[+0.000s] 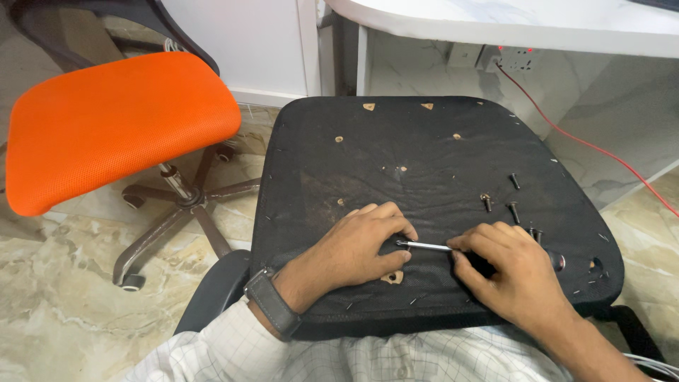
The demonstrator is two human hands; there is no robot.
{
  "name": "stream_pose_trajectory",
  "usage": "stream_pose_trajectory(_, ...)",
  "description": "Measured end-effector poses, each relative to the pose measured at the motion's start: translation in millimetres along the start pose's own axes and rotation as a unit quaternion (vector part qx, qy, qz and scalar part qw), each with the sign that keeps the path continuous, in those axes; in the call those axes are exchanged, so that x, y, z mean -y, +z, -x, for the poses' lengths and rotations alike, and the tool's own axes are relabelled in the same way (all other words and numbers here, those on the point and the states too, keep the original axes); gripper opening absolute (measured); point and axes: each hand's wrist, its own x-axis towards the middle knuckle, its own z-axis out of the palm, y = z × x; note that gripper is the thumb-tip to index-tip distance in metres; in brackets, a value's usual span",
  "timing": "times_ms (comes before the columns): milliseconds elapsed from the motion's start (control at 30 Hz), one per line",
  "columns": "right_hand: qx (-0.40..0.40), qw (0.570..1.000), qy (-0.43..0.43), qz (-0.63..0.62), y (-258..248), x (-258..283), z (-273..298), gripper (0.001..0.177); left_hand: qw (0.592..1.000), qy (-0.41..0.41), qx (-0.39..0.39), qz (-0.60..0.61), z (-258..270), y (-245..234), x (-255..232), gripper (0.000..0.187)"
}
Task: The person uses a screwdriver to tighten screws into a black upholstered chair seat. They repeatedly insert and tighten screws at multiple locations on the seat, handling the screws and tool with both hands.
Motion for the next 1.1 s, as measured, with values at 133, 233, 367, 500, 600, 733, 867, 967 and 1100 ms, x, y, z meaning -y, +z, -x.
stream_pose_trajectory(133, 0.000, 0.999, -0.039, -0.009, -1.4, -0.8, -0.5, 0.014, 1.000, -0.004, 0.004, -0.002, -0.2, 0.1, 0.5, 0.031)
stream_pose_trajectory(233, 0.002, 0.999, -0.035, -0.003, -0.8, -0.1, -0.8, 0.014, 1.000, -0.016, 0.009, -0.001, -0.4, 0.3, -0.1, 0.031)
stream_pose_trajectory(367, -0.003, 0.999, -0.033, -0.008, -1.0, 0.6, -0.5, 0.013, 1.000, 0.004, -0.002, -0.004, -0.1, -0.2, -0.4, 0.029)
stream_pose_trajectory(500, 0.000, 0.999, -0.036, -0.003, -1.4, 0.6, -0.8, 0.013, 1.000, -0.004, 0.000, 0.000, 0.2, -0.9, -1.5, 0.029)
stream_pose_trajectory(600, -0.009, 1.000, -0.020, 0.001, -0.7, 1.2, -0.9, 0.014, 1.000, -0.003, -0.002, 0.004, 0.8, -2.1, -2.4, 0.030)
stream_pose_trajectory(733, -0.002, 0.999, -0.047, -0.014, -2.6, 0.5, -1.3, 0.013, 1.000, -0.010, 0.004, 0.003, 0.9, -2.6, -2.7, 0.030)
stream_pose_trajectory(867, -0.018, 0.999, -0.031, -0.004, -1.0, 2.5, -0.3, 0.013, 1.000, -0.004, 0.001, 0.009, 0.6, -1.8, -1.6, 0.030)
stream_pose_trajectory(967, -0.009, 0.999, -0.039, -0.012, -1.8, 1.8, -0.6, 0.013, 1.000, 0.004, -0.004, 0.007, 0.9, -1.5, -0.6, 0.030)
stream_pose_trajectory(1100, 0.006, 0.999, -0.044, -0.016, -2.3, 0.4, -1.1, 0.013, 1.000, 0.007, -0.003, 0.003, 1.3, -2.0, -0.7, 0.031)
